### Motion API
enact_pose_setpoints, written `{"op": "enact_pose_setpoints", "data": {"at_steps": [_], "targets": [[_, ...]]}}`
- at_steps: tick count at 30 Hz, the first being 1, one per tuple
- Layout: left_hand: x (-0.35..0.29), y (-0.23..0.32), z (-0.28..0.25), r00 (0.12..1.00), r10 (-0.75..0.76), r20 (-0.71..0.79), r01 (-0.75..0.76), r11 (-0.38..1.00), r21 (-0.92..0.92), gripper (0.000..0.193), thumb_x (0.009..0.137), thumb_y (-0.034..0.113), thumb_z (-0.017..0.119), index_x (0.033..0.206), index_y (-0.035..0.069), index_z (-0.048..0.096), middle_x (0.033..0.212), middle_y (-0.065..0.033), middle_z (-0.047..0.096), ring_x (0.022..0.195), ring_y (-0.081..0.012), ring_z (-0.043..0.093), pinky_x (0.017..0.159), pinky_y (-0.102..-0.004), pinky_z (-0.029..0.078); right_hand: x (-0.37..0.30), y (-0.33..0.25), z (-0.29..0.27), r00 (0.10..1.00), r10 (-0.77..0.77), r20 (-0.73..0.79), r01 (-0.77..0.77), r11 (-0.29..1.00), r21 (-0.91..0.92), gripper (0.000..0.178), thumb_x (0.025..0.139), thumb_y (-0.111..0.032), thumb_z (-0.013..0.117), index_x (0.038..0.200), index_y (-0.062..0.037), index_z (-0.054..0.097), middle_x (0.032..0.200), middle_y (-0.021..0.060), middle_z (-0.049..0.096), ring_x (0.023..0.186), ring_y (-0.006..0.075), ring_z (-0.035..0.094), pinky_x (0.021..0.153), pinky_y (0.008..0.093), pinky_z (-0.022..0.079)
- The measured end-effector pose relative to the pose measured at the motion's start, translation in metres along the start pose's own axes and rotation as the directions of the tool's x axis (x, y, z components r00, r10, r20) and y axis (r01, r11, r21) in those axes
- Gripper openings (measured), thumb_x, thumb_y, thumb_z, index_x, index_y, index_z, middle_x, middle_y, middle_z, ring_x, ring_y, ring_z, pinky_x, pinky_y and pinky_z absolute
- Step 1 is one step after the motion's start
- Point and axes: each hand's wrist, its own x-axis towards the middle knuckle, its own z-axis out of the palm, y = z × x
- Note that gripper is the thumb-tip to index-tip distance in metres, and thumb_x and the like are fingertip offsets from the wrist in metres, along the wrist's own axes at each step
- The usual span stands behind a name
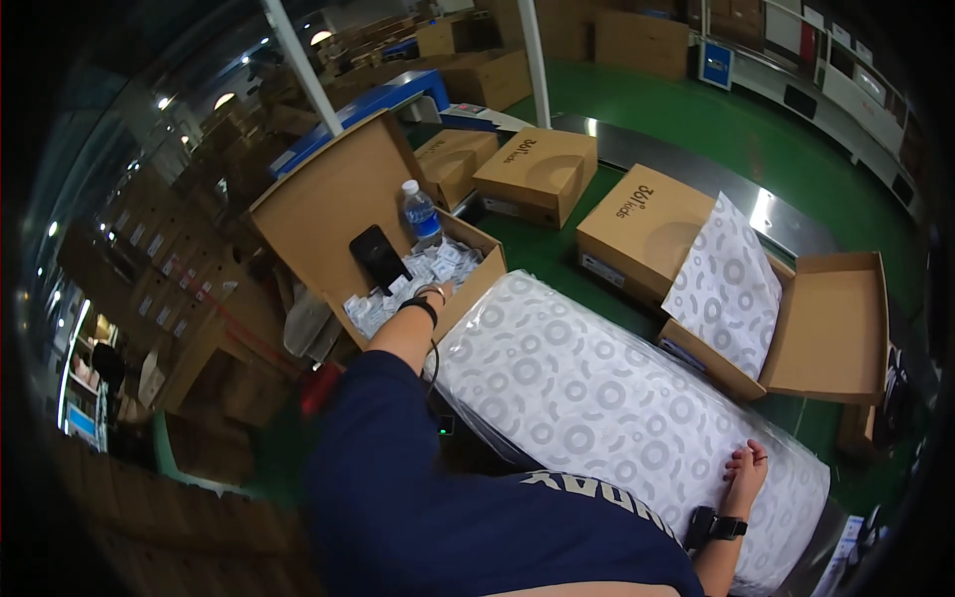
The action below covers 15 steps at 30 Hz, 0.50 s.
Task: Pack shoes into boxes at a manufacturing station.
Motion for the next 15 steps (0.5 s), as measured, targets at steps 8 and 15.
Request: {"op": "enact_pose_setpoints", "data": {"at_steps": [8, 15], "targets": [[-0.069, 0.011, -0.048, 0.974, -0.136, -0.184, 0.113, 0.985, -0.126, 0.027, 0.082, 0.012, 0.043, 0.103, 0.007, 0.059, 0.107, -0.0144, 0.057, 0.1, -0.0283, 0.055, 0.082, -0.0399, 0.045, -0.004, 0.004, -0.005, 0.997, -0.07, 0.023, 0.07, 0.997, -0.023, 0.018, 0.086, -0.011, 0.046, 0.102, -0.0035, 0.047, 0.069, 0.003, 0.05, 0.047, 0.0054, 0.043, 0.038, 0.0163, 0.034], [-0.068, 0.02, -0.071, 0.956, -0.193, -0.223, 0.168, 0.978, -0.127, 0.027, 0.084, 0.016, 0.043, 0.105, 0.008, 0.059, 0.108, -0.0132, 0.057, 0.099, -0.0266, 0.056, 0.078, -0.038, 0.048, -0.012, 0.007, -0.02, 0.991, -0.128, 0.046, 0.129, 0.991, -0.026, 0.02, 0.084, -0.008, 0.046, 0.102, -0.0012, 0.048, 0.071, 0.0047, 0.051, 0.05, 0.0063, 0.044, 0.042, 0.0165, 0.036]]}}
